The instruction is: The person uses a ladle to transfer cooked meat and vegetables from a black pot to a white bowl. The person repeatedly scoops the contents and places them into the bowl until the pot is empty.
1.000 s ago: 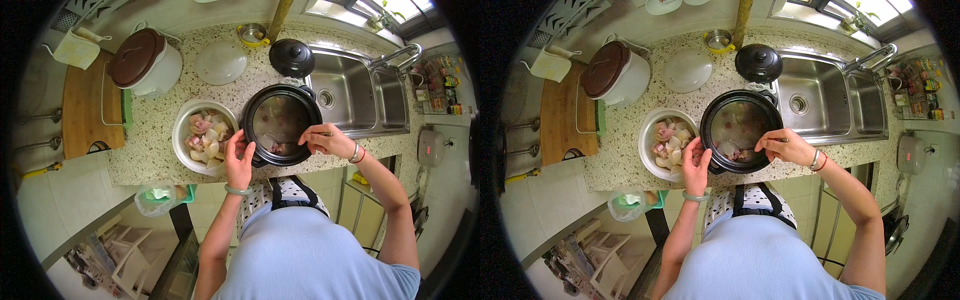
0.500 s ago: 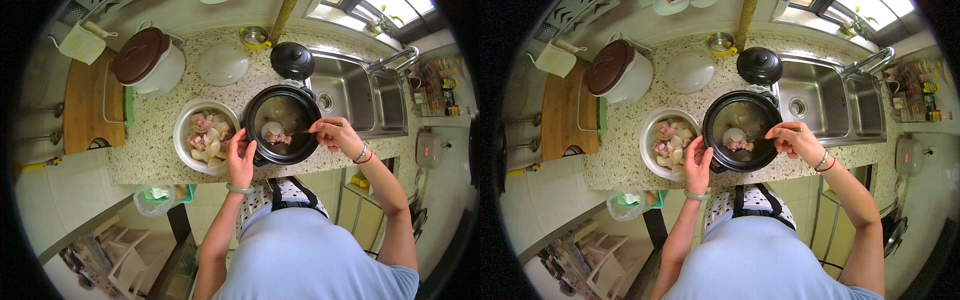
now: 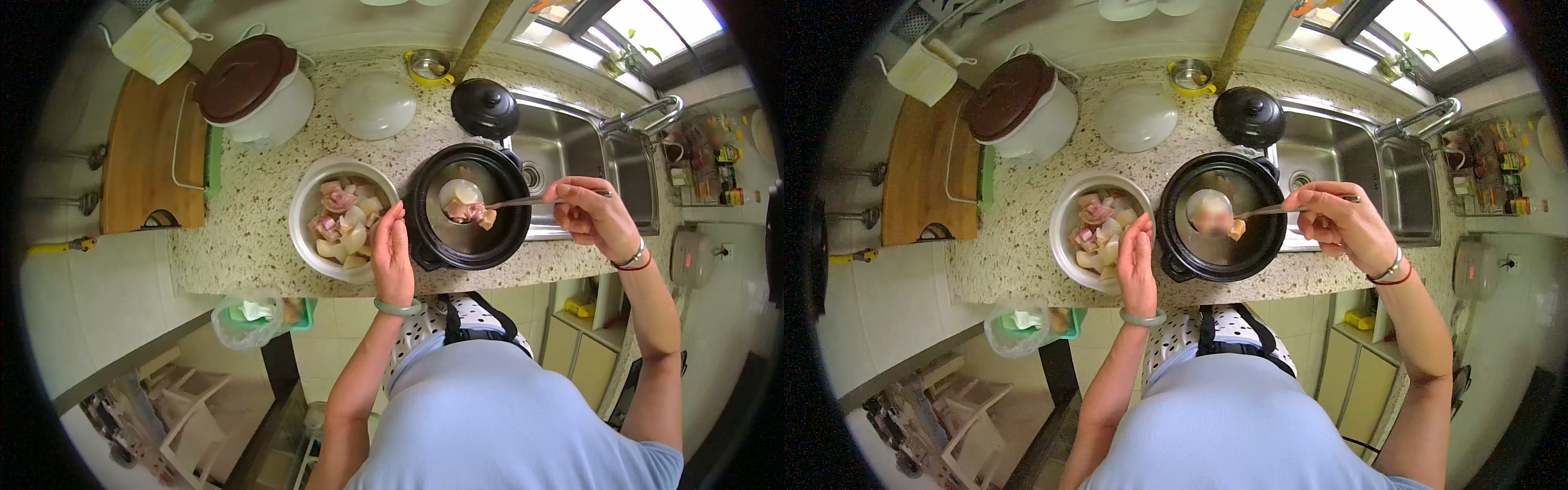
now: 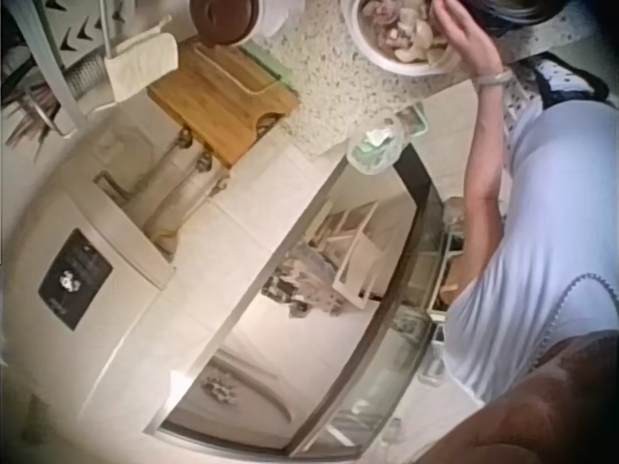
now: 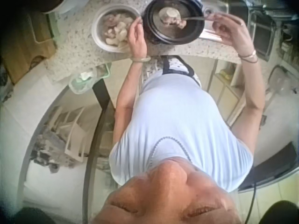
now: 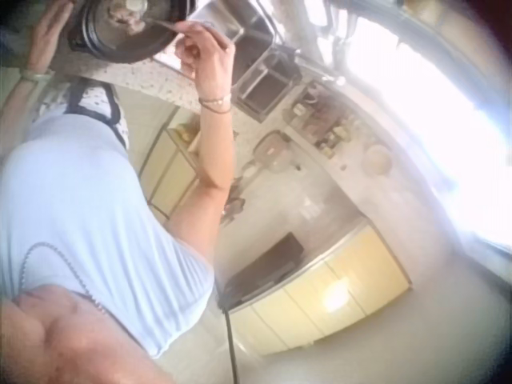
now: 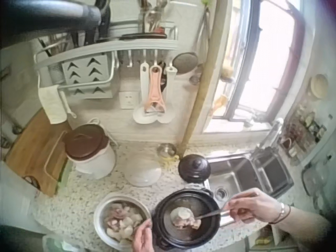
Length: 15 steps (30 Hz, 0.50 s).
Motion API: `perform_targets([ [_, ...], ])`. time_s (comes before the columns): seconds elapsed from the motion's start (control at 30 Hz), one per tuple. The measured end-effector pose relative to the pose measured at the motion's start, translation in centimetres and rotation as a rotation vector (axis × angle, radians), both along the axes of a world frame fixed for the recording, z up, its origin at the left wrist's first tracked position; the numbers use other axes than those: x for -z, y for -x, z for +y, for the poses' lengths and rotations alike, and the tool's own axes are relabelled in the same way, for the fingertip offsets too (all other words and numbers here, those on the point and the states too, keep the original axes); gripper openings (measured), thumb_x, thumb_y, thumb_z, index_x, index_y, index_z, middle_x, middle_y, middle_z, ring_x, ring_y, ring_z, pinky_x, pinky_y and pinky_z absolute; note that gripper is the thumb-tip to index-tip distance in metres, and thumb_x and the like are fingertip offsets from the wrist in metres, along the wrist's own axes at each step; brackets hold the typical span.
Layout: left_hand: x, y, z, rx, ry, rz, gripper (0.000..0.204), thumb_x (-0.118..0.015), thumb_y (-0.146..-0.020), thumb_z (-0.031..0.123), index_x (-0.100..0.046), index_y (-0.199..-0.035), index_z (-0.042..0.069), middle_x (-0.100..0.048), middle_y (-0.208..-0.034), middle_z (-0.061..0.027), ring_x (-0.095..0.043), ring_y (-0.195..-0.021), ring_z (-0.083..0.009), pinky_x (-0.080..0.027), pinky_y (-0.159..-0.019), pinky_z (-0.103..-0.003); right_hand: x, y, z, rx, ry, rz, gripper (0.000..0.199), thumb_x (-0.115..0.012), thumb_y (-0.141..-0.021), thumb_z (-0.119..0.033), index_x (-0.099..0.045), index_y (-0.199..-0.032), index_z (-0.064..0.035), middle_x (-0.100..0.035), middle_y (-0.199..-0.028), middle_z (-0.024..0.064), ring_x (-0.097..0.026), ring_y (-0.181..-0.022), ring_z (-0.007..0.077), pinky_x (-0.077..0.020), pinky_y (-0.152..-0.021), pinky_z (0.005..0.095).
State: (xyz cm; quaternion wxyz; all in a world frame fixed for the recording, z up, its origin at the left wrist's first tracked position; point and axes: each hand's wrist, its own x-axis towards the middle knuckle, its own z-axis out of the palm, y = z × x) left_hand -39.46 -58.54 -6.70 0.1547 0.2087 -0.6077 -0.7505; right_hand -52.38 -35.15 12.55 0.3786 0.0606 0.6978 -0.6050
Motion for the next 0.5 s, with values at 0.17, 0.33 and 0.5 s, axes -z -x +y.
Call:
perform_targets([
  [0.17, -0.6, -0.8, -0.8, -0.069, -0.078, 0.004, 0.034, -0.046, -0.106, 0.019, -0.054, -0.134, 0.001, -0.057, -0.127, -0.0072, -0.053, -0.116, -0.0141, -0.042, -0.103, -0.029, -1.6, 0.3, -2.8, -0.026, -0.006, 0.019, 0.024, -0.054, -0.099, -0.019, -0.068, -0.1, 0.0008, -0.052, -0.063, 0.0009, -0.029, -0.048, 0.002, -0.0182, -0.04, 0.0199],
  [0.33, -0.3, -2.7, -2.6, -0.183, -0.06, -0.004, 0.031, -0.047, -0.105, 0.018, -0.053, -0.13, 0.001, -0.058, -0.123, -0.0068, -0.054, -0.112, -0.0126, -0.042, -0.099, -0.027, -0.6, 0.2, -7.2, -0.069, 0.051, -0.055, 0.023, -0.054, -0.097, -0.019, -0.067, -0.101, -0.0002, -0.053, -0.064, 0.0017, -0.03, -0.046, 0.0015, -0.0182, -0.04, 0.0196],
  [0.5, 0.7, -5.2, -4.9, -0.301, -0.049, -0.042, 0.027, -0.048, -0.105, 0.017, -0.054, -0.126, 0.001, -0.059, -0.12, -0.006, -0.054, -0.108, -0.0123, -0.042, -0.098, -0.027, 3.5, -0.9, -12.6, -0.09, 0.131, -0.11, 0.022, -0.052, -0.098, -0.016, -0.067, -0.103, -0.0001, -0.054, -0.066, 0.002, -0.033, -0.049, 0.0029, -0.0235, -0.041, 0.0192],
])
